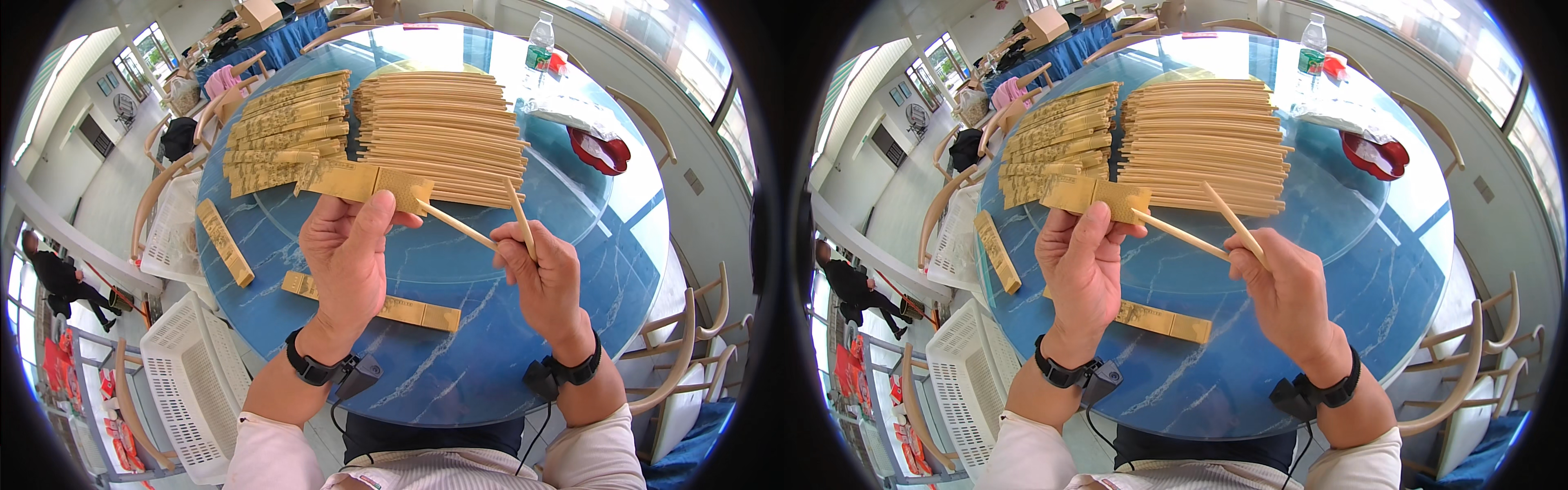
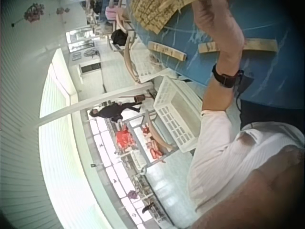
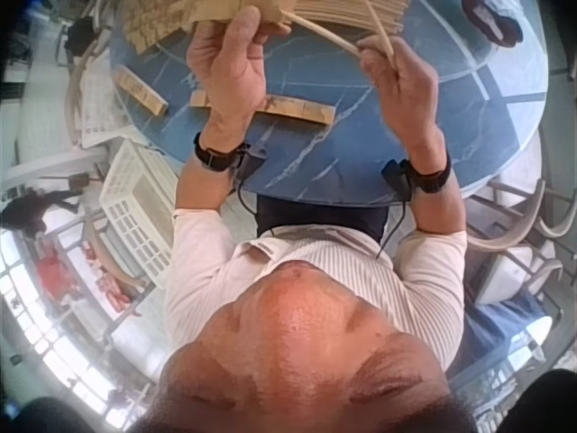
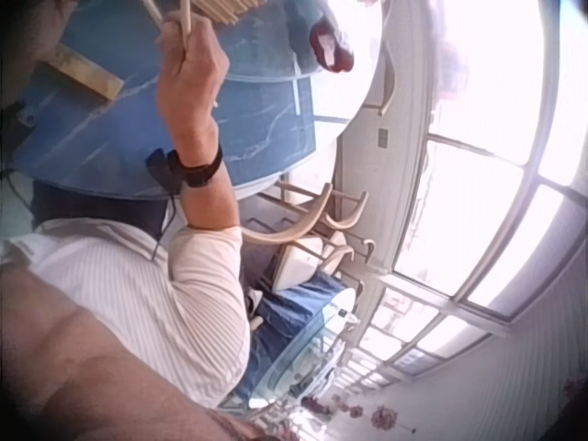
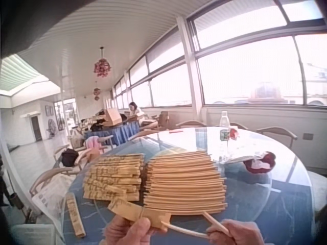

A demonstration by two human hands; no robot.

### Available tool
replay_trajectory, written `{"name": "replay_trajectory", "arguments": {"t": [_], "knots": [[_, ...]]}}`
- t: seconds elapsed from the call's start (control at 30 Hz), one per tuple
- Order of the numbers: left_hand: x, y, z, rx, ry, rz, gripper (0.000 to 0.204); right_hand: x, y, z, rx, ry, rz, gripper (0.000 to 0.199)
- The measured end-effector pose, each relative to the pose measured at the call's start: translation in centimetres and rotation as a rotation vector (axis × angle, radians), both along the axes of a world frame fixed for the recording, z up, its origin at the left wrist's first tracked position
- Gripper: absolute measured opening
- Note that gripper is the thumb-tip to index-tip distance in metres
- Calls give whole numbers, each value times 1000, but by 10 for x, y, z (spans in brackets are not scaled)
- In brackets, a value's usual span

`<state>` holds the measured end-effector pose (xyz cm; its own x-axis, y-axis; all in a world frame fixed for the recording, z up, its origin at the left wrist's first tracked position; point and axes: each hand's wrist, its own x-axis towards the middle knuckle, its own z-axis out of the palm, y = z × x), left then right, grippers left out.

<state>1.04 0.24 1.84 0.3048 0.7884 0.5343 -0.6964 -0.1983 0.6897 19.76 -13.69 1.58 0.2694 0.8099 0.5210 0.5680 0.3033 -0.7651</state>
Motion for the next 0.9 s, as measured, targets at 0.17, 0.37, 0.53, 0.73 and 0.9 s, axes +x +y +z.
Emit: {"name": "replay_trajectory", "arguments": {"t": [0.17, 0.37, 0.53, 0.73, 0.9], "knots": [[0, -5, 7, 11, 111, 66, 20, 0, 1, 0, -36, 66, 22, 13], [2, -4, 1, 17, 245, 39, 22, 1, 3, -4, -78, 12, -6, 10], [5, -5, -4, 12, 306, -11, 21, -3, 7, -11, -36, -69, 19, 13], [6, -6, 0, -23, 152, -1, 13, -2, 1, -11, -251, -137, 194, 25], [1, 1, -5, -29, 101, -62, 12, -6, -1, 0, -467, 11, 317, 40]]}}
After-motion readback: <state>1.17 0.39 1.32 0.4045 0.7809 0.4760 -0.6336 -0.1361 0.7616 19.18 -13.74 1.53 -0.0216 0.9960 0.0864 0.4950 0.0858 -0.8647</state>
